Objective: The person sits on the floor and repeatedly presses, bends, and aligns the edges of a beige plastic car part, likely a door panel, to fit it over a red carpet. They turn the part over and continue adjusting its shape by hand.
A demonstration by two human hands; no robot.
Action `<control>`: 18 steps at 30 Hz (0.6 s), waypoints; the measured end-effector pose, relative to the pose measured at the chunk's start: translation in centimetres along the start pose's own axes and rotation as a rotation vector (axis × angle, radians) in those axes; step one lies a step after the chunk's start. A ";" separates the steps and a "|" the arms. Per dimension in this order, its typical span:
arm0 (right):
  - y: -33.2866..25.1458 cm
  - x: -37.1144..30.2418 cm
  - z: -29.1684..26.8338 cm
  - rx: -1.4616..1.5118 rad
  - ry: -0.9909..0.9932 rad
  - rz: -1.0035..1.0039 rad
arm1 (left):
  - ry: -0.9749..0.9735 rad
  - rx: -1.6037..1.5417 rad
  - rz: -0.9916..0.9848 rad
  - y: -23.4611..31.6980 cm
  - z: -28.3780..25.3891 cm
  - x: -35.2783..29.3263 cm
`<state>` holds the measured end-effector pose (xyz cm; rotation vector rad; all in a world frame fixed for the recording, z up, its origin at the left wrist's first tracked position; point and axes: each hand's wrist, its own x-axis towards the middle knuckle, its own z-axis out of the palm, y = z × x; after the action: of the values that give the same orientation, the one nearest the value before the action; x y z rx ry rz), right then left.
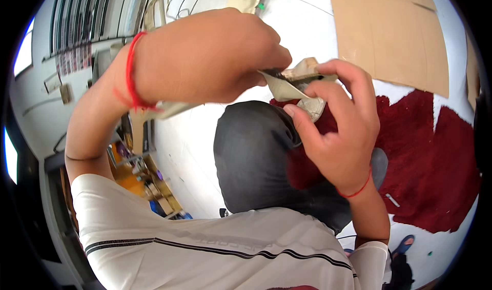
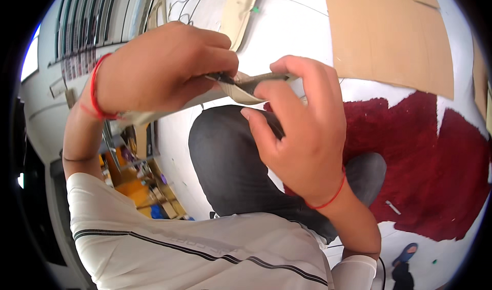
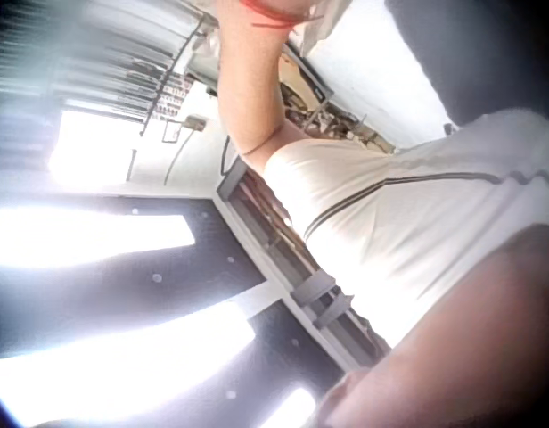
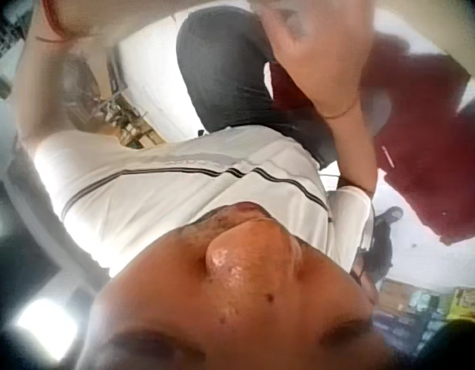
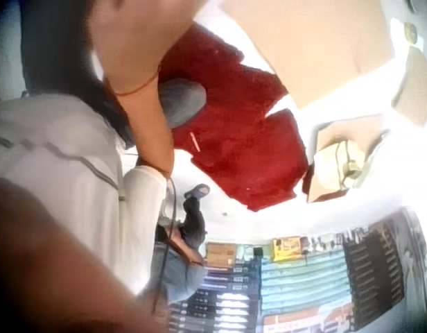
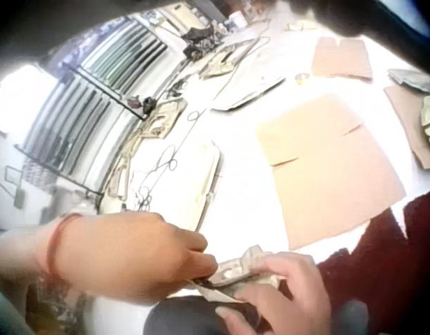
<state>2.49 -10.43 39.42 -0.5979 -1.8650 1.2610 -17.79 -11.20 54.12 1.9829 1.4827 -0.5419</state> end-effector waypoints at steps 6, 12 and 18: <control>-7.7 0.7 -6.1 -0.130 -0.015 -0.302 | 0.314 -0.202 -0.054 7.3 -3.2 -7.0; -12.3 -1.5 -14.2 -0.231 -0.129 -0.390 | 0.352 -0.280 0.169 13.8 -5.2 -8.1; -14.0 -1.1 -14.5 -0.160 -0.124 -0.283 | 0.302 -0.514 0.064 13.9 -3.8 -8.3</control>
<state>15.62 -8.88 54.68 -0.3281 -2.0829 0.9893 -7.09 -17.27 65.25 1.7364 1.5343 0.1694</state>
